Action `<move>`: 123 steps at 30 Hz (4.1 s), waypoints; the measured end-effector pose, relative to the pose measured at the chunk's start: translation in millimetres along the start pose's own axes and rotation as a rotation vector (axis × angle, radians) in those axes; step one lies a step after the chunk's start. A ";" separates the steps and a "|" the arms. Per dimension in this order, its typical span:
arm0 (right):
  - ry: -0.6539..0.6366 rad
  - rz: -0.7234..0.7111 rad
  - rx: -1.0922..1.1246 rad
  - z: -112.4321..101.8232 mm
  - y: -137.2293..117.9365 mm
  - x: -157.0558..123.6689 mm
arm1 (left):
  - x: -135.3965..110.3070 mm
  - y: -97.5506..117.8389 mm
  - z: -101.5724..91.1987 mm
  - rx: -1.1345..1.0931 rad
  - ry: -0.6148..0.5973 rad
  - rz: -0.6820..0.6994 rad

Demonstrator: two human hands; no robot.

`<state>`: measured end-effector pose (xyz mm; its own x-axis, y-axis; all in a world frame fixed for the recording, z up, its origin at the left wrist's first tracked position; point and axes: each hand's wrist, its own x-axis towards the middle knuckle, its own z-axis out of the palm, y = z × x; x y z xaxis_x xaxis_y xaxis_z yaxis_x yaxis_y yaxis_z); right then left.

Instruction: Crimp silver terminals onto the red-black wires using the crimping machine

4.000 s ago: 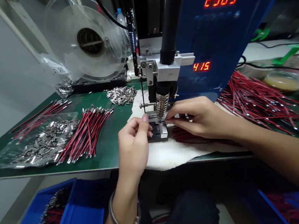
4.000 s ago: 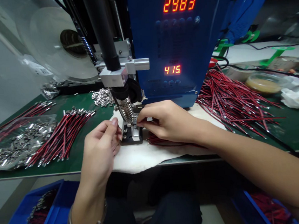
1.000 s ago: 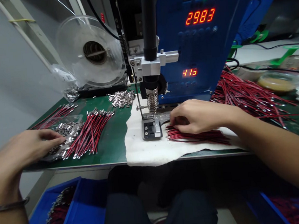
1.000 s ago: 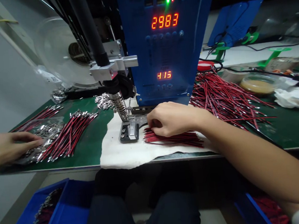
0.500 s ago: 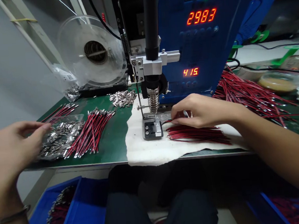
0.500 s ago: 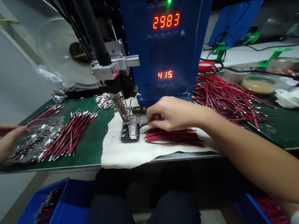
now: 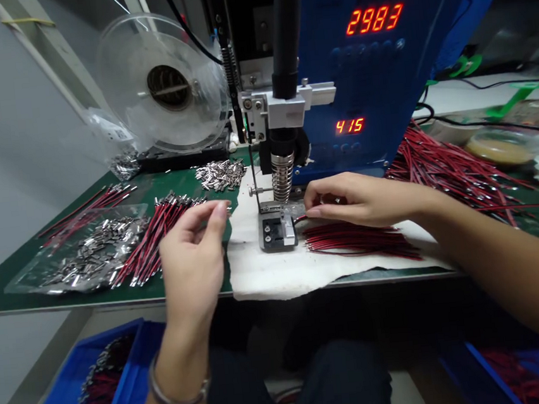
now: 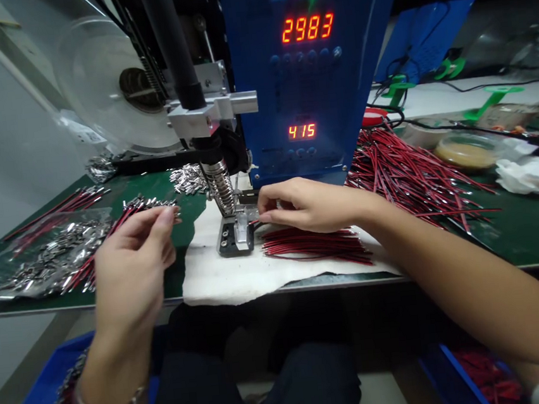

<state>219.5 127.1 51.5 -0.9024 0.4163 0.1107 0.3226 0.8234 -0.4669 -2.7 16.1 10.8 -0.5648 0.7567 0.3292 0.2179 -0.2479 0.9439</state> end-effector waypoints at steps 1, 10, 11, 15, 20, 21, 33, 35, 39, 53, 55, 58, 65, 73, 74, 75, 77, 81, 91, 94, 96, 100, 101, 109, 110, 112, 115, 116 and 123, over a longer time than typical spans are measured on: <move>0.016 0.001 0.010 1.6 -0.7 0.8 | -0.5 -1.6 6.8 -0.066 -0.011 -0.011; 0.188 -0.129 -0.013 19.9 -3.0 10.2 | -5.7 -9.0 35.8 -0.287 -0.104 -0.151; 0.195 -0.131 -0.046 21.4 -3.1 10.7 | -6.4 -10.9 35.7 -0.277 -0.115 -0.159; 0.251 -0.054 -0.159 25.8 -6.2 11.1 | -9.3 -14.2 33.7 -0.241 -0.149 -0.160; 0.219 -0.110 -0.112 27.2 -8.8 9.8 | -11.2 -11.0 34.1 -0.206 -0.175 -0.148; 0.210 -0.118 -0.101 26.9 -8.8 9.6 | -11.4 -10.5 34.3 -0.199 -0.174 -0.148; 0.242 -0.140 -0.079 25.2 -12.2 10.6 | -12.8 -10.9 32.9 -0.117 -0.202 -0.140; 0.249 -0.123 -0.082 25.0 -13.8 10.4 | -13.3 -10.6 33.0 -0.094 -0.198 -0.155; 0.268 -0.112 -0.070 24.9 -15.5 9.8 | -13.6 -9.5 32.6 -0.075 -0.187 -0.162; 0.299 -0.132 -0.087 23.3 -15.2 8.7 | -12.0 -8.7 31.0 -0.048 -0.219 -0.154; 0.308 -0.130 -0.085 23.4 -15.7 8.7 | -11.8 -8.4 31.0 -0.038 -0.216 -0.155; 0.306 -0.107 -0.080 24.0 -16.4 8.8 | -11.9 -8.8 31.1 -0.031 -0.215 -0.154; 0.315 -0.091 -0.064 25.3 -17.3 10.5 | -12.9 -7.6 31.6 -0.038 -0.217 -0.166; 0.347 -0.011 -0.052 26.5 -19.0 10.3 | -12.6 -8.2 31.2 -0.021 -0.220 -0.149; 0.352 0.006 -0.051 26.9 -19.6 10.2 | -12.5 -8.3 31.3 -0.017 -0.219 -0.147; 0.357 0.025 -0.049 27.3 -20.3 10.1 | -12.6 -8.3 31.4 -0.013 -0.218 -0.146; 0.360 0.068 -0.034 27.9 -21.5 9.9 | -12.9 -8.2 31.7 -0.008 -0.216 -0.150; 0.360 0.143 0.003 28.6 -23.3 9.9 | -13.9 -8.2 31.6 -0.009 -0.206 -0.152; 0.378 0.252 0.058 30.2 -27.2 11.2 | -13.6 -6.9 32.1 -0.007 -0.197 -0.163; 0.376 0.265 0.060 29.9 -27.0 10.8 | -13.8 -6.9 32.1 -0.013 -0.201 -0.167; 0.375 0.268 0.060 29.8 -26.8 10.6 | -14.0 -6.8 32.1 -0.010 -0.200 -0.167; 0.372 0.269 0.071 30.6 -27.1 11.0 | -14.0 -7.3 31.9 -0.007 -0.198 -0.168; 0.372 0.270 0.075 30.9 -27.2 11.3 | -14.0 -7.5 31.9 -0.007 -0.199 -0.168; 0.380 0.272 0.115 31.5 -27.8 10.7 | -13.6 -7.9 32.6 -0.014 -0.190 -0.165; 0.378 0.274 0.118 31.6 -27.7 10.4 | -13.7 -7.7 32.4 -0.014 -0.190 -0.166; 0.378 0.276 0.120 31.9 -27.4 10.1 | -14.0 -7.2 32.0 -0.015 -0.190 -0.168; 0.380 0.277 0.121 32.1 -27.5 10.5 | -13.9 -6.8 31.4 -0.015 -0.191 -0.176; 0.379 0.277 0.121 32.0 -27.7 10.7 | -13.8 -6.7 31.4 -0.012 -0.191 -0.177; 0.375 0.276 0.128 31.3 -28.5 10.4 | -14.4 -5.7 32.0 0.007 -0.192 -0.183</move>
<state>192.0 95.8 38.5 -0.6156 0.7421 0.2653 0.4765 0.6186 -0.6247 29.6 25.9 -0.1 -0.4337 0.8899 0.1414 0.1317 -0.0927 0.9870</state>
